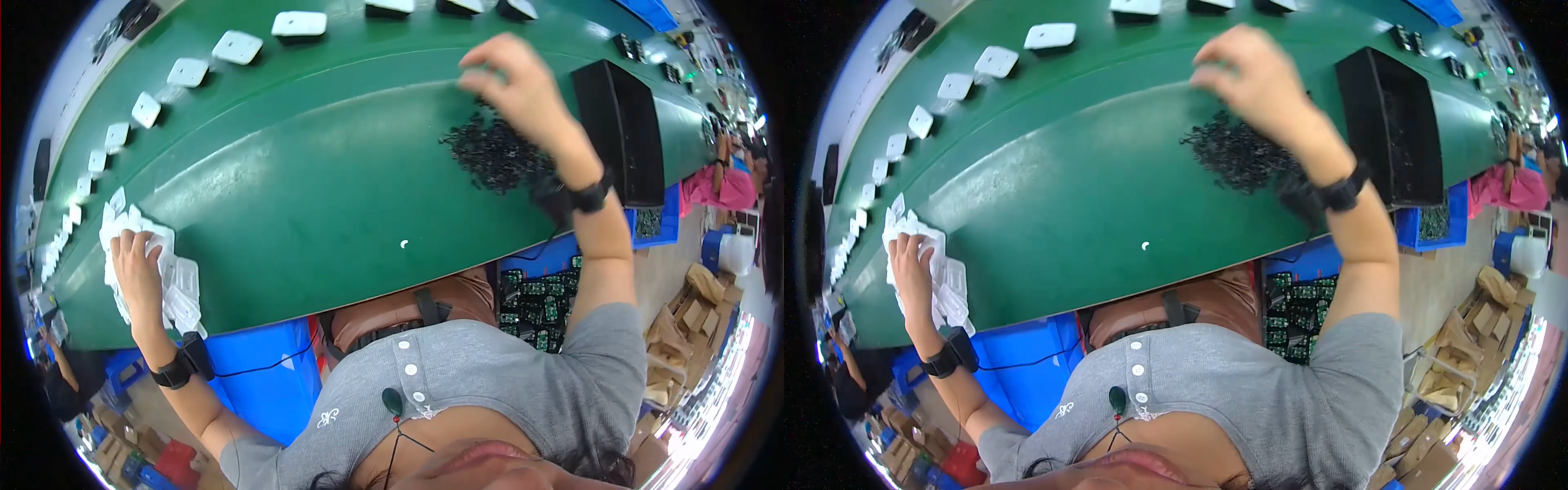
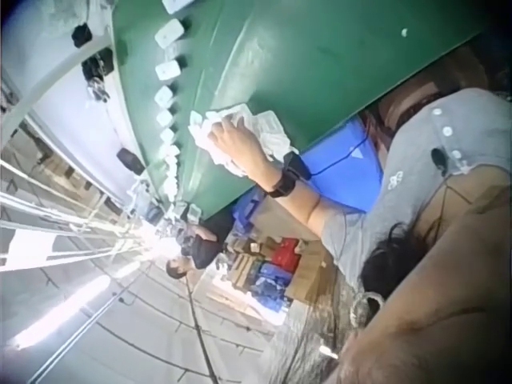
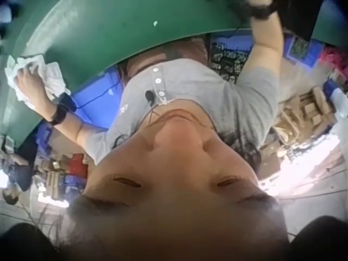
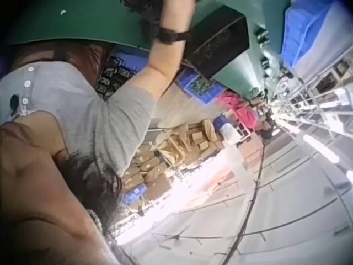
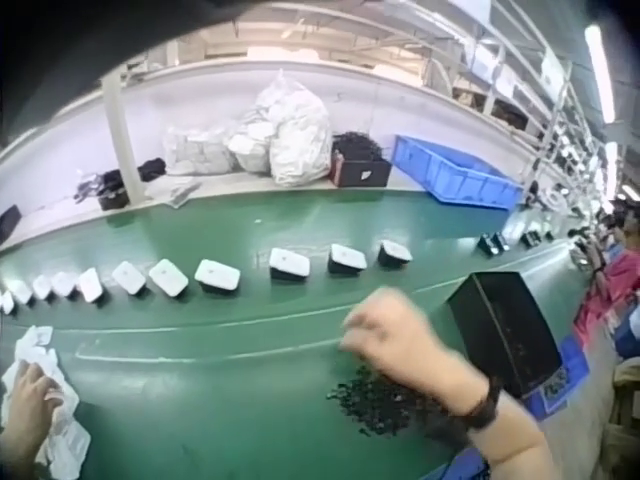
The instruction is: The person picks up a white plastic base, places a small black component into it, and presses a black cover onto the assembly by hand before placing it on the conveyor belt.
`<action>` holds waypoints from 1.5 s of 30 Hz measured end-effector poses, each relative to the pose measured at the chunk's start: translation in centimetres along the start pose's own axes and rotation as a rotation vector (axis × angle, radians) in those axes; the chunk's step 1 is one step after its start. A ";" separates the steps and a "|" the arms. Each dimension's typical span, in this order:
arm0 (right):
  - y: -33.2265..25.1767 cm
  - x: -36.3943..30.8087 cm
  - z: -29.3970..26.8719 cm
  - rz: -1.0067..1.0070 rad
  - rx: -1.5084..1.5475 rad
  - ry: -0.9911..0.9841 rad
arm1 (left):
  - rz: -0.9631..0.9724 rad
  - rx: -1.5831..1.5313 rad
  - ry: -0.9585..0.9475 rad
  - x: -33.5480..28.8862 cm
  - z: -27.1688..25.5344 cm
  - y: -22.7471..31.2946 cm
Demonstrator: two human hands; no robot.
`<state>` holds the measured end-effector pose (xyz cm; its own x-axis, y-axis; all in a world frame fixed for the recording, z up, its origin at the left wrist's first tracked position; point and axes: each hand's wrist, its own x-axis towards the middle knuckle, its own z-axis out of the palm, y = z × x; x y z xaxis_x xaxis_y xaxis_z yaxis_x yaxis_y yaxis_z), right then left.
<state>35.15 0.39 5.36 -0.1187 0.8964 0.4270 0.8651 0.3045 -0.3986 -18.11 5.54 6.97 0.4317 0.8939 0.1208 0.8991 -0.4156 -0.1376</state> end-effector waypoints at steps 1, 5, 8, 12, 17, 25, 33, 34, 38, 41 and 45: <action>-1.3 -1.6 0.2 -0.038 -0.025 -0.076 | 0.041 0.000 0.047 0.7 0.4 0.2; -3.0 -5.2 3.8 -0.029 -0.082 -0.107 | 0.049 -0.006 0.155 2.3 -0.4 2.0; -3.1 -5.6 6.5 -0.015 -0.095 0.003 | 0.023 -0.191 0.295 2.0 0.4 3.8; -3.4 -5.9 6.6 0.039 -0.085 0.187 | 0.000 -0.631 0.288 2.5 1.7 10.0; -7.1 -5.5 5.2 0.264 0.402 0.302 | 0.161 -0.850 0.279 1.1 2.8 18.3; -10.8 -5.4 10.7 0.177 0.637 0.284 | 0.079 -1.265 0.055 0.8 4.2 24.1; -13.7 -4.4 9.3 0.032 0.070 0.522 | 0.033 -0.975 0.341 0.6 2.9 24.4; -14.8 -4.5 9.4 0.140 0.321 0.477 | 0.035 -0.974 0.343 0.7 2.9 24.7; -16.5 -5.2 8.8 0.401 0.975 0.384 | 0.100 -1.007 0.522 0.4 2.4 25.4; -16.8 -5.8 8.3 0.541 1.354 0.311 | 0.118 -1.007 0.476 -0.2 2.2 25.4; -16.9 -6.9 8.2 0.505 1.194 0.292 | 0.112 -1.101 0.419 -0.7 2.3 26.0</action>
